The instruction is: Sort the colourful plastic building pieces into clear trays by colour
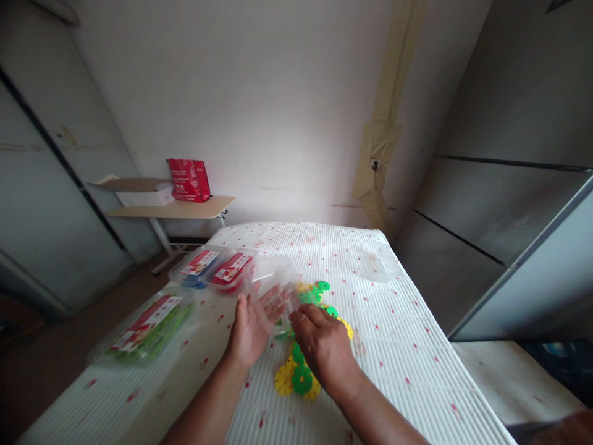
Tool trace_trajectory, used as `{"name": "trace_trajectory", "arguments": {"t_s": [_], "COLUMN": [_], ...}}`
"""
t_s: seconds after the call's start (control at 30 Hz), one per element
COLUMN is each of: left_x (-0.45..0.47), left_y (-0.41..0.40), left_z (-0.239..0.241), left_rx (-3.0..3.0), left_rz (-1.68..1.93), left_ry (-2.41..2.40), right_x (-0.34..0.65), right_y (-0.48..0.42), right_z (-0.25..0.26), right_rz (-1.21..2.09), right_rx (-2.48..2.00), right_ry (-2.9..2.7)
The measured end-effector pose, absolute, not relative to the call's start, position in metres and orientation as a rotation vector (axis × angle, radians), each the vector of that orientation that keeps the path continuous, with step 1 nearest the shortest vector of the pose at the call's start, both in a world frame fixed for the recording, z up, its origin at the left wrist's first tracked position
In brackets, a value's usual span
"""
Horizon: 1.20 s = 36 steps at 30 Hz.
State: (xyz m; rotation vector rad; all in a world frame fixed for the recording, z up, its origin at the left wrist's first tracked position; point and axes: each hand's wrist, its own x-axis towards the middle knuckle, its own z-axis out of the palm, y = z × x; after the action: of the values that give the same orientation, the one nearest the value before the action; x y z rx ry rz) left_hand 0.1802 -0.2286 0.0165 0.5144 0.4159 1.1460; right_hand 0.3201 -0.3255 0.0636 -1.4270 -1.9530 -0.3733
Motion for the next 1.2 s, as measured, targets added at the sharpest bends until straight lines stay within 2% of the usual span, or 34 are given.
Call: {"name": "trace_trajectory", "arguments": {"t_s": [0.1, 0.27, 0.43, 0.67, 0.8, 1.0, 1.2], "left_x": [0.180, 0.178, 0.175, 0.174, 0.180, 0.172, 0.165], "left_y": [-0.225, -0.221, -0.217, -0.220, -0.225, -0.214, -0.208], "left_z": [0.014, 0.012, 0.002, -0.002, 0.001, -0.006, -0.014], "left_rx": [0.535, 0.628, 0.986, 1.647, 1.669, 1.411, 1.633], "left_rz": [1.181, 1.219, 1.303, 1.365, 1.322, 1.401, 1.304], "left_ry": [0.491, 0.554, 0.796, 0.957, 0.852, 0.990, 1.175], "right_x": [0.356, 0.418, 0.445, 0.454, 0.437, 0.379, 0.347], "right_y": [-0.306, -0.267, -0.247, -0.240, -0.248, -0.259, -0.249], "right_z": [0.059, 0.047, 0.034, 0.019, 0.021, 0.034, 0.033], "right_rz": [-0.363, -0.571, -0.567, -0.550, -0.604, -0.212, 0.071], "right_rx": [-1.583, -1.993, -2.296, -2.378, -2.253, -2.042, -2.122], "right_ry": [-1.865, -1.777, -1.762, -1.776, -1.727, -1.771, -1.704]}}
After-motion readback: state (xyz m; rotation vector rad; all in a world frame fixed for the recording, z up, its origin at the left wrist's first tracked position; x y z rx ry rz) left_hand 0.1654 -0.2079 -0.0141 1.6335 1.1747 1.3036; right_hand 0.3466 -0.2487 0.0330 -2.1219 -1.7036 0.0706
